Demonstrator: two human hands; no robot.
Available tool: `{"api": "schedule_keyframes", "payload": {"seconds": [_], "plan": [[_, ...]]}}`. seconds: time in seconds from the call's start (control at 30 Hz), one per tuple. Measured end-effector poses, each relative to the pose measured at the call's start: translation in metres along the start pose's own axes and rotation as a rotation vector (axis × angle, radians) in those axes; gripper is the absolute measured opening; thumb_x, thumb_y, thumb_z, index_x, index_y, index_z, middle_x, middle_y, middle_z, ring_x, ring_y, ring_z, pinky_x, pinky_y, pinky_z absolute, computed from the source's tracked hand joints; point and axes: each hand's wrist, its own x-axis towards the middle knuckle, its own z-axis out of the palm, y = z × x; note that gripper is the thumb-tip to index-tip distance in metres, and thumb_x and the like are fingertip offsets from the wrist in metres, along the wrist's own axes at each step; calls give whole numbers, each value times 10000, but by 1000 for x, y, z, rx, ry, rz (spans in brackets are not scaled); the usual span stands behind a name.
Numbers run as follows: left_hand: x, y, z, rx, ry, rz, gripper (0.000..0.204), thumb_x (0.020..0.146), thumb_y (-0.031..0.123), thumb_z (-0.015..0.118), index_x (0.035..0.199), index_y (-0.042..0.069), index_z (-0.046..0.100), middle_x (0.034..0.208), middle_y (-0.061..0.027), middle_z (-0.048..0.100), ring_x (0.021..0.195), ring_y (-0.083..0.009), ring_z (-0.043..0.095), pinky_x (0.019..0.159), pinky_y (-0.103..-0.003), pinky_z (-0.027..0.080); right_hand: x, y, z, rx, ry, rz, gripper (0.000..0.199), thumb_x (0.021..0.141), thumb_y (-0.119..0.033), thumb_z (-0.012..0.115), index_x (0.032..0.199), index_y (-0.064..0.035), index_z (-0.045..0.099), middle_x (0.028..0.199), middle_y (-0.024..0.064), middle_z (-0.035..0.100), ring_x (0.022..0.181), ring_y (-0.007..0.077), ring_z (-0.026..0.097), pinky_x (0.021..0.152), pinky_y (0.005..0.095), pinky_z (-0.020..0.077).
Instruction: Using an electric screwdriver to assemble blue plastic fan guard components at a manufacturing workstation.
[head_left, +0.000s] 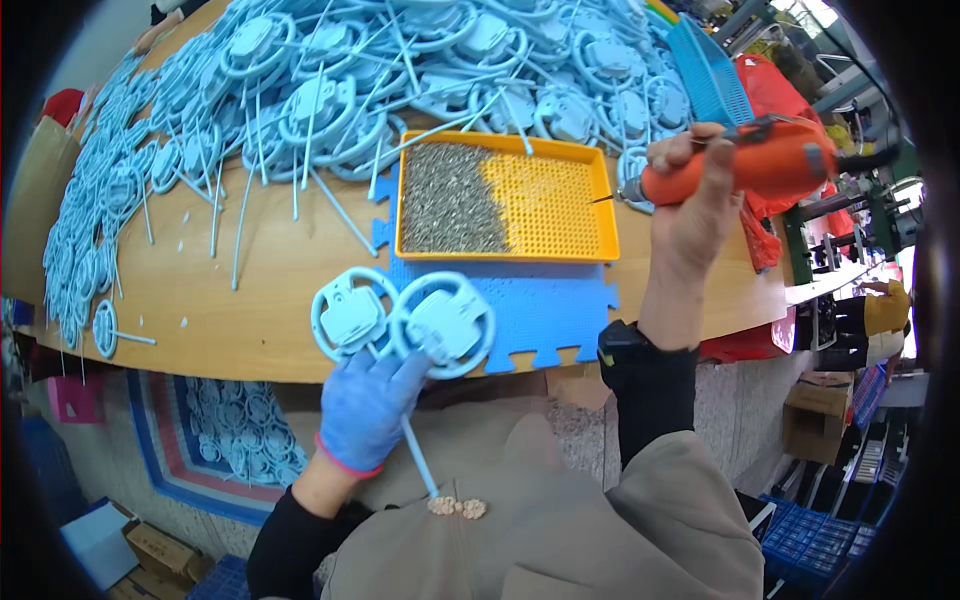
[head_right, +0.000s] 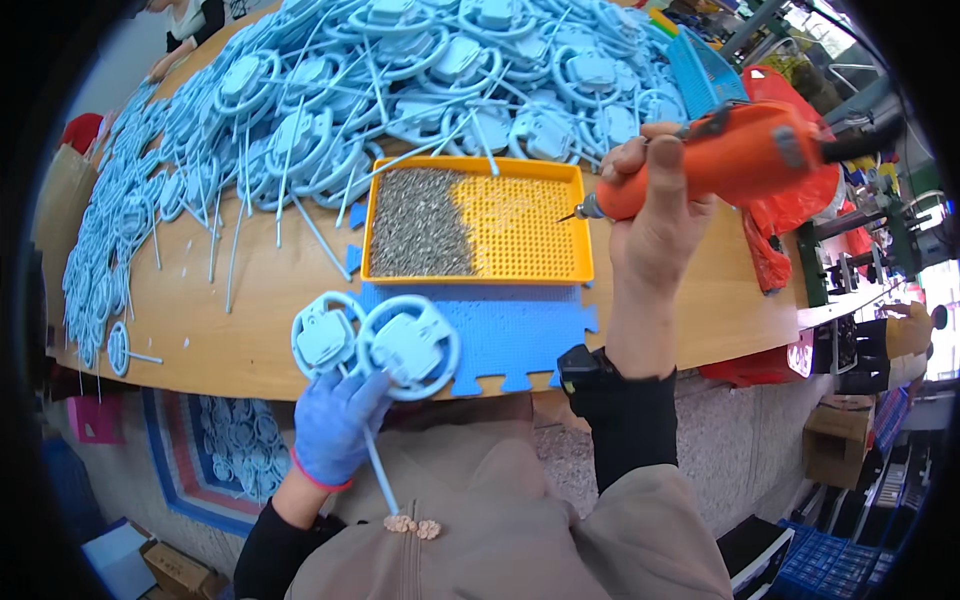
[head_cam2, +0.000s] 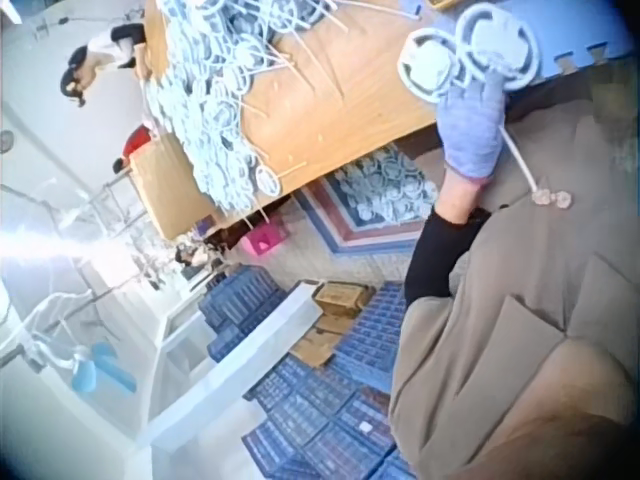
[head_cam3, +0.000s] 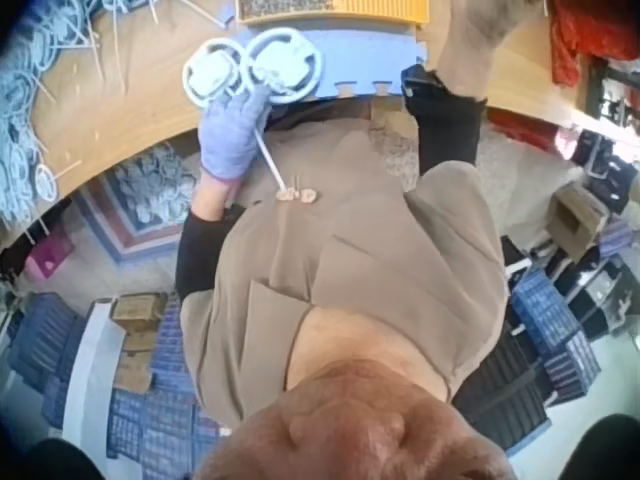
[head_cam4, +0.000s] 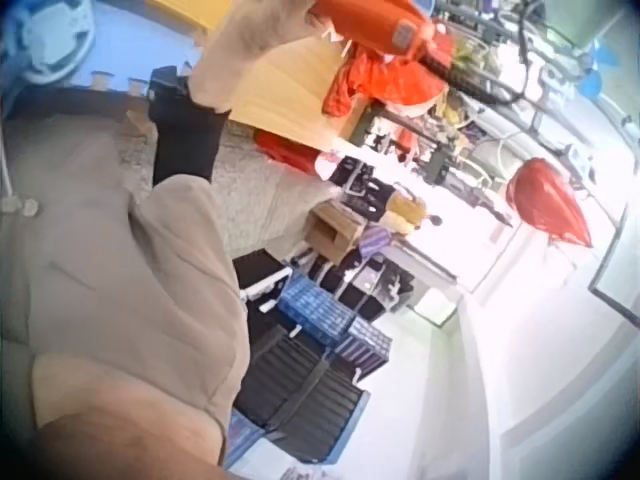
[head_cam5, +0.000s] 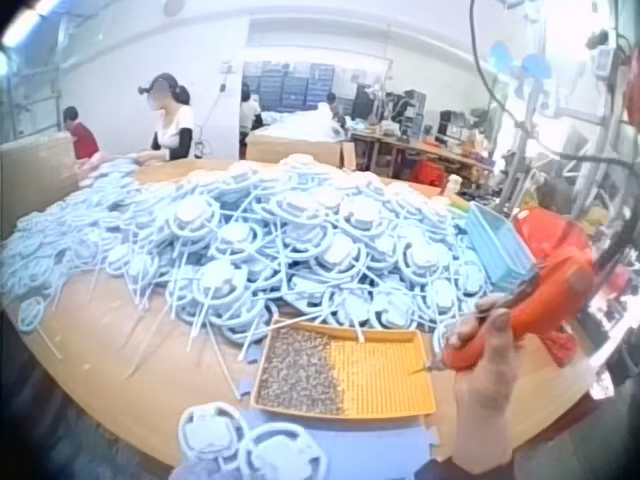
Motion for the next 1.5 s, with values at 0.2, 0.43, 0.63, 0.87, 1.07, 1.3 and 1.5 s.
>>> {"api": "schedule_keyframes", "payload": {"seconds": [0.2,0.43,0.63,0.87,1.07,1.3,1.5], "plan": [[5,-3,9,0,6,64,303,751,111,615,1052,85,632,741,-72,582,654,-234,575,557,-367,464,-70,-24,49,110,-291,218,551,814,-553,643,998,-56,494,707,34,503,623,151,498,600,304,419],[3,-1,5,-8,-55,74,312,760,76,596,1069,52,627,746,-96,575,683,-256,586,574,-380,471,-92,-14,70,120,-410,331,490,829,-473,666,1002,-48,493,696,54,522,608,157,503,574,301,425],[1,-5,11,-24,-49,78,331,739,139,660,1058,54,630,762,-99,584,685,-268,589,575,-390,466,-95,-7,75,87,-378,348,435,833,-418,676,983,-46,507,689,63,528,608,160,511,558,295,428],[3,-6,7,-52,-98,55,297,776,82,586,1068,51,630,780,-106,589,707,-263,598,585,-387,478,-91,-1,79,93,-416,324,397,833,-380,686,956,-45,511,655,56,527,567,152,508,519,289,424],[1,-4,0,-31,-130,9,401,779,68,577,1180,53,576,817,-97,588,702,-243,599,572,-357,476,-94,-1,80,159,-371,381,222,775,-106,723,879,-26,543,765,23,563,647,77,513,571,223,411],[-5,-1,4,-57,-88,-64,375,766,89,627,1138,71,581,808,-89,591,677,-248,584,569,-355,459,-91,9,71,214,-416,386,215,775,-88,701,911,-39,542,774,41,574,656,92,521,570,231,417],[-10,8,-17,-90,-284,196,309,782,119,592,1091,107,610,716,-37,544,639,-210,568,539,-339,444,-51,2,32,249,-260,137,398,842,-365,687,1012,-45,523,703,57,538,623,161,528,538,282,435]]}}
